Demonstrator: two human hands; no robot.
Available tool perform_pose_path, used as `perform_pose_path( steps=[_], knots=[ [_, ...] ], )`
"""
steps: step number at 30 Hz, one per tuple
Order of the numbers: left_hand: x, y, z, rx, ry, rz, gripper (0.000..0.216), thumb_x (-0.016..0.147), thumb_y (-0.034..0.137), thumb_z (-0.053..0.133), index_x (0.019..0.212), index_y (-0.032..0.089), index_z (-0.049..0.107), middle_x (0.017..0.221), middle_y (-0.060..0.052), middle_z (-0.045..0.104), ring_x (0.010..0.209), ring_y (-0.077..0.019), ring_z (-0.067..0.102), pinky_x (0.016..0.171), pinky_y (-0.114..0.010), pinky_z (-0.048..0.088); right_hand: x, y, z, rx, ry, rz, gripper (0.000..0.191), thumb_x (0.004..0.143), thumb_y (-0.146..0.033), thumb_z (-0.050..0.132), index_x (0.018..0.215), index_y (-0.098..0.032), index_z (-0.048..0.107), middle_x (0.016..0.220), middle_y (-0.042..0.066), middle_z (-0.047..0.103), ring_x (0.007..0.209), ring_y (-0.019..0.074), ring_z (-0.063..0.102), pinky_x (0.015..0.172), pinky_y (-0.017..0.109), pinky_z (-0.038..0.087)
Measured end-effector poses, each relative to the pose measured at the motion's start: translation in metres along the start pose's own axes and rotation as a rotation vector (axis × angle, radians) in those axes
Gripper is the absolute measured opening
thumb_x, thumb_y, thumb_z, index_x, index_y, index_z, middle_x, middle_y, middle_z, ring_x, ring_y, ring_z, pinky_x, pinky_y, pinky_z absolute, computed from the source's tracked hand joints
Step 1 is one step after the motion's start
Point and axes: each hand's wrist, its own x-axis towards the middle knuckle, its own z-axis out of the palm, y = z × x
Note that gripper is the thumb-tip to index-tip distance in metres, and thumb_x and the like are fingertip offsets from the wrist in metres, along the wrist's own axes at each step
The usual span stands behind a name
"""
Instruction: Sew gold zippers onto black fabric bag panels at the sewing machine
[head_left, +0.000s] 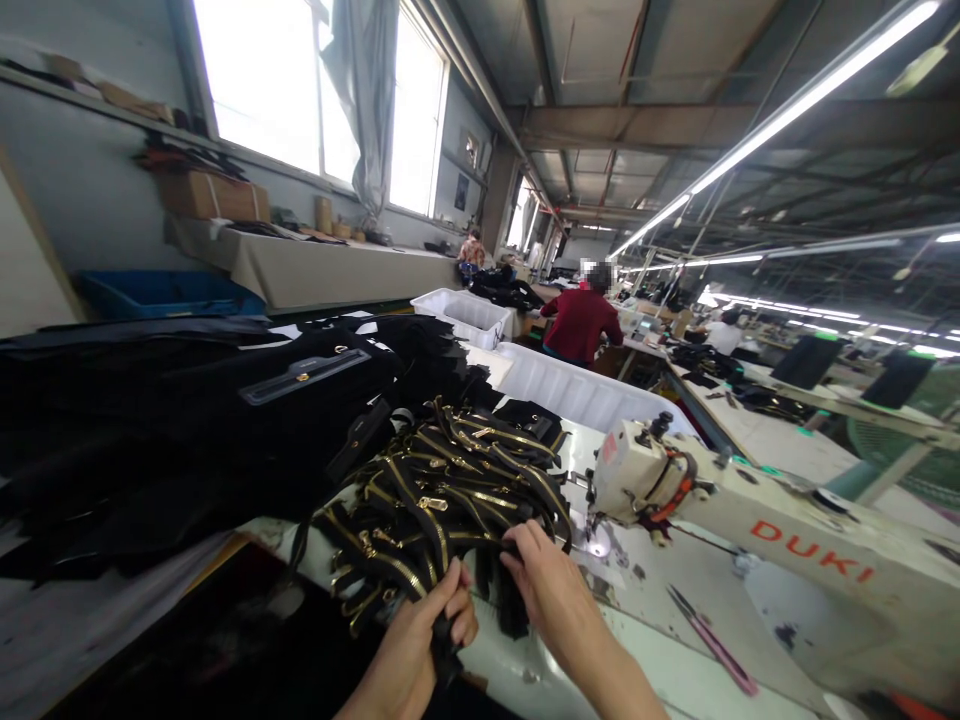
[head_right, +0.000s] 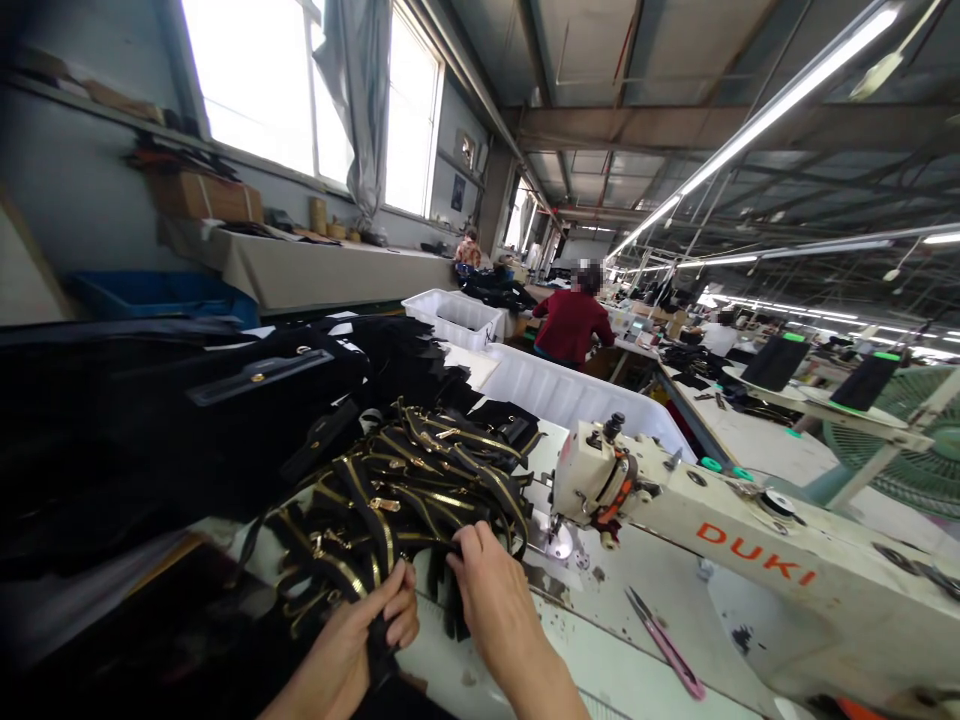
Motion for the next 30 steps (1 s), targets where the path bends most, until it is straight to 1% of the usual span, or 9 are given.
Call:
perform_pose_path(
  steps=[8,11,15,16,18,20,24,27,30],
  knots=[
    [-0.008,0.005,0.009,0.077,-0.032,0.012,0.044,0.076,0.053,0.075,0.089,0.011,0.068,0.057,0.008,0.034,0.047,-0.0067,0.033,0.053,-0.024,0.035,0.008,0.0,0.016,-0.182,0.089,0.024,0.029,0.085,0.001,0.046,0.103,-0.019,0.053,0.091,0.005,0.058,0.08,0.0217,0.062,0.066,0.03,0.047],
    [-0.008,0.004,0.01,0.12,0.006,0.041,0.046,0.07,0.052,0.081,0.092,0.012,0.07,0.06,0.005,0.042,0.051,-0.0078,0.036,0.053,-0.023,0.036,-0.005,-0.022,0.023,-0.226,0.133,-0.036,0.026,0.08,0.002,0.047,0.094,-0.019,0.053,0.087,0.006,0.058,0.079,0.0241,0.061,0.067,0.034,0.047],
    [-0.01,0.001,0.007,0.132,0.135,0.021,0.034,0.067,0.042,0.085,0.077,0.013,0.071,0.07,0.0,0.056,0.061,-0.0111,0.047,0.053,-0.02,0.038,-0.028,-0.039,0.031,-0.158,0.161,-0.099,0.012,0.088,-0.013,0.049,0.095,-0.021,0.052,0.079,0.002,0.059,0.059,0.0202,0.06,0.05,0.029,0.04],
    [-0.011,0.001,0.007,0.133,0.152,0.005,0.033,0.068,0.042,0.083,0.075,0.013,0.07,0.071,-0.001,0.057,0.063,-0.0121,0.049,0.054,-0.021,0.039,-0.032,-0.035,0.029,-0.124,0.149,-0.044,0.004,0.092,-0.021,0.049,0.095,-0.022,0.051,0.076,0.001,0.058,0.057,0.0191,0.06,0.048,0.028,0.038],
    [-0.012,0.002,0.007,0.145,0.152,-0.013,0.033,0.071,0.044,0.08,0.071,0.014,0.068,0.071,-0.001,0.058,0.065,-0.0136,0.051,0.058,-0.022,0.043,-0.034,-0.019,0.022,-0.084,0.131,0.115,0.013,0.096,-0.036,0.05,0.092,-0.023,0.051,0.076,0.0,0.058,0.057,0.0185,0.06,0.049,0.027,0.039],
    [-0.012,0.004,0.009,0.141,0.118,-0.005,0.034,0.074,0.045,0.078,0.066,0.014,0.066,0.068,-0.001,0.056,0.064,-0.0134,0.051,0.06,-0.023,0.045,-0.031,0.001,0.015,-0.064,0.141,0.208,0.013,0.095,-0.035,0.051,0.091,-0.022,0.051,0.08,0.002,0.058,0.067,0.0203,0.062,0.056,0.028,0.044],
    [-0.012,0.006,0.013,0.017,0.113,0.002,0.023,0.073,0.032,0.081,0.071,0.012,0.069,0.075,-0.004,0.063,0.072,-0.0156,0.059,0.072,-0.024,0.051,-0.016,0.019,0.007,0.087,0.171,0.129,0.015,0.096,-0.018,0.04,0.09,-0.022,0.054,0.094,0.006,0.058,0.089,0.0207,0.061,0.076,0.031,0.048],
    [-0.011,0.005,0.015,-0.013,0.134,-0.034,0.022,0.071,0.025,0.083,0.083,0.009,0.073,0.091,-0.01,0.068,0.088,-0.0218,0.064,0.084,-0.029,0.051,-0.002,0.015,0.004,0.151,0.179,0.186,0.024,0.1,-0.022,0.029,0.091,-0.021,0.052,0.086,0.004,0.058,0.079,0.0192,0.061,0.069,0.029,0.046],
    [-0.011,0.003,0.016,0.03,0.113,-0.023,0.028,0.07,0.032,0.084,0.085,0.011,0.072,0.089,-0.011,0.068,0.077,-0.0204,0.064,0.077,-0.03,0.052,0.011,0.013,0.0,0.178,0.136,0.205,0.022,0.099,-0.025,0.03,0.093,-0.021,0.051,0.073,0.001,0.058,0.067,0.0182,0.061,0.061,0.027,0.043]
  ],
)
